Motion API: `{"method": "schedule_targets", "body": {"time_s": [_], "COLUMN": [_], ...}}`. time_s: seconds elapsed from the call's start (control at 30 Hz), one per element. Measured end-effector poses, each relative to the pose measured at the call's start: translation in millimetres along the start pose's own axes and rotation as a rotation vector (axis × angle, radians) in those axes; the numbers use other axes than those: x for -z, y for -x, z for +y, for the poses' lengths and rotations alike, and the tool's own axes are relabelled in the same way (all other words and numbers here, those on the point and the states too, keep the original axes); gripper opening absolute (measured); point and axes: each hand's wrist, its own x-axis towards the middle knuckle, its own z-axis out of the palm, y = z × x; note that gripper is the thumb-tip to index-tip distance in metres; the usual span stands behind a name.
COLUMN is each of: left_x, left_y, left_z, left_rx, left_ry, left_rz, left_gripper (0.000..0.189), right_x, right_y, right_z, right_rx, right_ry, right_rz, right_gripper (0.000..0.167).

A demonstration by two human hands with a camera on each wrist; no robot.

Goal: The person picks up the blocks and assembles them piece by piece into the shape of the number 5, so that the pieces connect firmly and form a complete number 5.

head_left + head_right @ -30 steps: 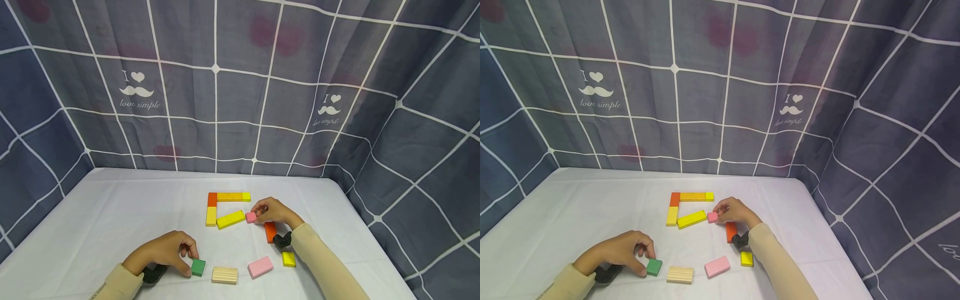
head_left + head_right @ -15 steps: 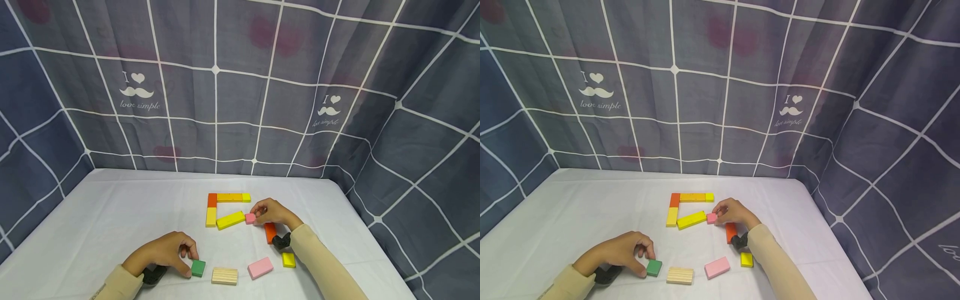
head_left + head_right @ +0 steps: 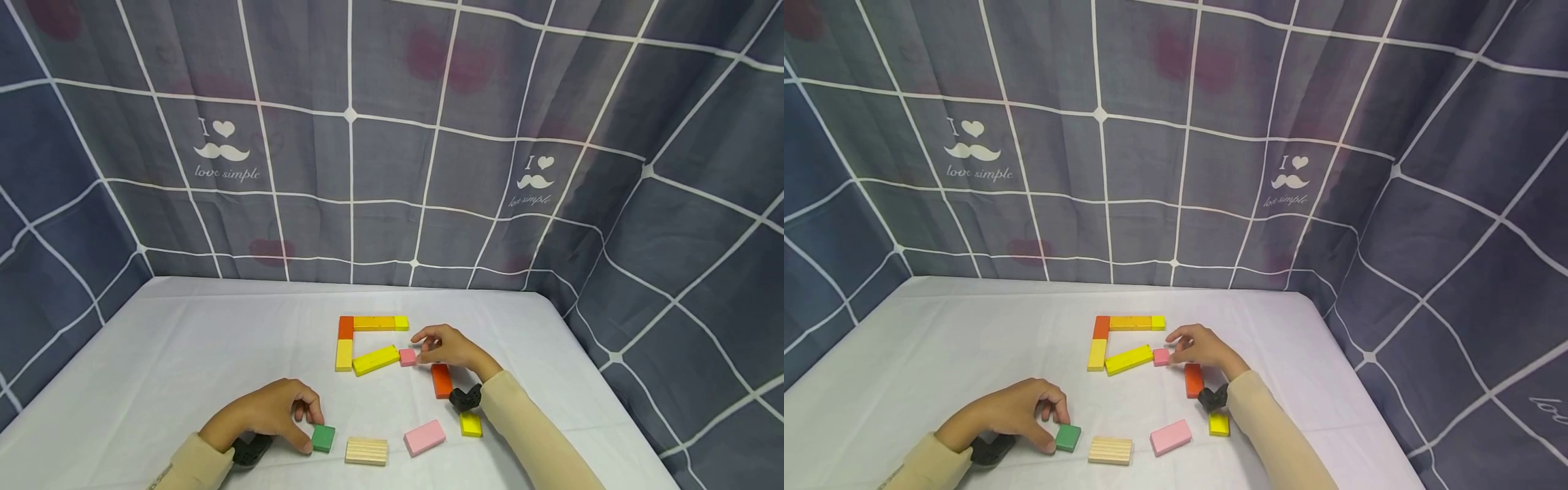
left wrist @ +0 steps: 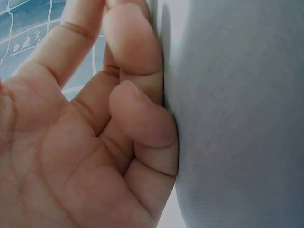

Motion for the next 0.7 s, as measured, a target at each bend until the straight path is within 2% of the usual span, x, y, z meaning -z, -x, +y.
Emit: {"method": "schedule_targets", "body": {"time_s": [0.3, 0.7], "left_x": [0.1, 0.2], "left_y": [0.3, 0.8], "left_z": [-0.3, -2.4], "left_rx": [0.004, -0.018], "left_ry": [0.004, 0.021], "left_rz": [-0.005, 0.001], "left_gripper": [0.024, 0.025], "right_x": [7, 12], "right_y": [16.7, 44.5], "right_z": [2, 6], "right_rx": [0.012, 0.079], "right_ry": [0.016, -0.033], "right_rz": [0.041, 0.007], "right_gripper": [0.030, 0.030]}}
